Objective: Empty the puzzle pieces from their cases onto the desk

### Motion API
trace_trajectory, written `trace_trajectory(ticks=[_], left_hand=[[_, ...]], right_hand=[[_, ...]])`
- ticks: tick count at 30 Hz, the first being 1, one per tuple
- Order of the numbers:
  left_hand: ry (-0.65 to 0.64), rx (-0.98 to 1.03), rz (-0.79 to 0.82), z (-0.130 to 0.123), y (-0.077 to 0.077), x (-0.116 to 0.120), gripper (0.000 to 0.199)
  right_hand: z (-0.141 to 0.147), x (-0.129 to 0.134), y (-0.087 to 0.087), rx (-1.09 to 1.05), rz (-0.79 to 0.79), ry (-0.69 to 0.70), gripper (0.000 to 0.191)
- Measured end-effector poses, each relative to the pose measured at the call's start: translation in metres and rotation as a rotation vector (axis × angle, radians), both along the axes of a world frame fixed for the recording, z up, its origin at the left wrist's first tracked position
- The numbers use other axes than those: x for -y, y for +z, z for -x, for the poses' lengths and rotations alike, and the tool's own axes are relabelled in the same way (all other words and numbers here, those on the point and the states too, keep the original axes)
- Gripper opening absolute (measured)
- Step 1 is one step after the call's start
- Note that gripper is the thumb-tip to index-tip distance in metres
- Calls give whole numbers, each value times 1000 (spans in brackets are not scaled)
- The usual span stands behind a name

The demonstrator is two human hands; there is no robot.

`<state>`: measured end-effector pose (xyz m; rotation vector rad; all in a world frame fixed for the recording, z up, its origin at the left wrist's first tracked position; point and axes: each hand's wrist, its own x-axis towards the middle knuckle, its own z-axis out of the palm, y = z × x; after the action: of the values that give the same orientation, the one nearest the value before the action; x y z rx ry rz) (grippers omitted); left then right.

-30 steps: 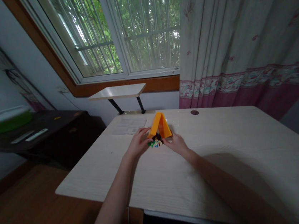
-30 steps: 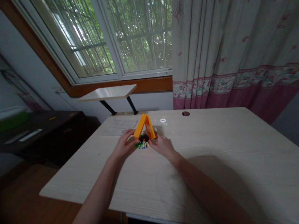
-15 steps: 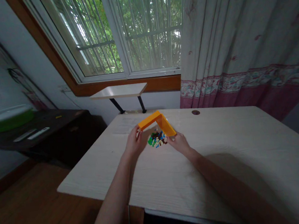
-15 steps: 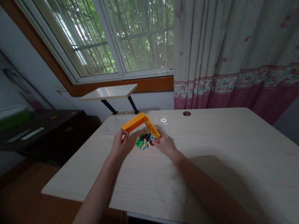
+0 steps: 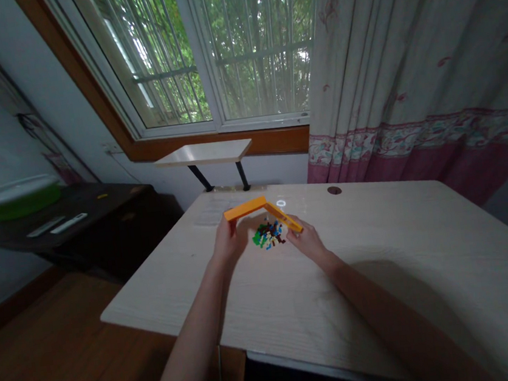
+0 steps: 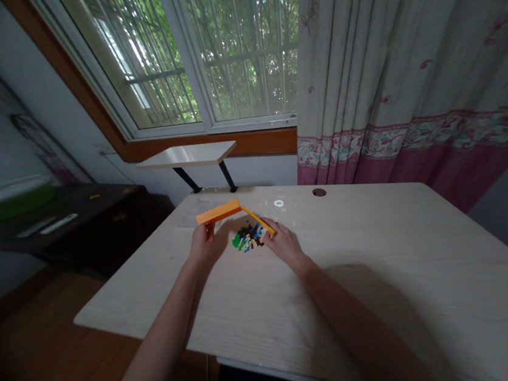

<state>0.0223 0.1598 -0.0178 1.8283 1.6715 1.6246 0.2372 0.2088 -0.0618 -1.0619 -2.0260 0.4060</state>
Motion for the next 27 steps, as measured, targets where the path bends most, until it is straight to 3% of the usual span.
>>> trace_trajectory(ticks=[6, 14, 21, 25, 27], left_hand=[[53, -37, -4, 5, -4, -1, 35], [-39, -87, 74, 3, -7, -4, 36], [-127, 107, 132, 6, -19, -11, 44], [-181, 267, 144, 4, -24, -17, 50], [-183, 329, 158, 1, -25, -18, 51]], right_hand=[[-1, 1, 3, -4, 30, -3, 45], [5, 1, 0, -251, 48, -96, 29], [0, -13, 3, -572, 100, -71, 39], [-11, -26, 0, -578, 81, -221, 45], [-17, -32, -2, -518, 70, -227, 50]])
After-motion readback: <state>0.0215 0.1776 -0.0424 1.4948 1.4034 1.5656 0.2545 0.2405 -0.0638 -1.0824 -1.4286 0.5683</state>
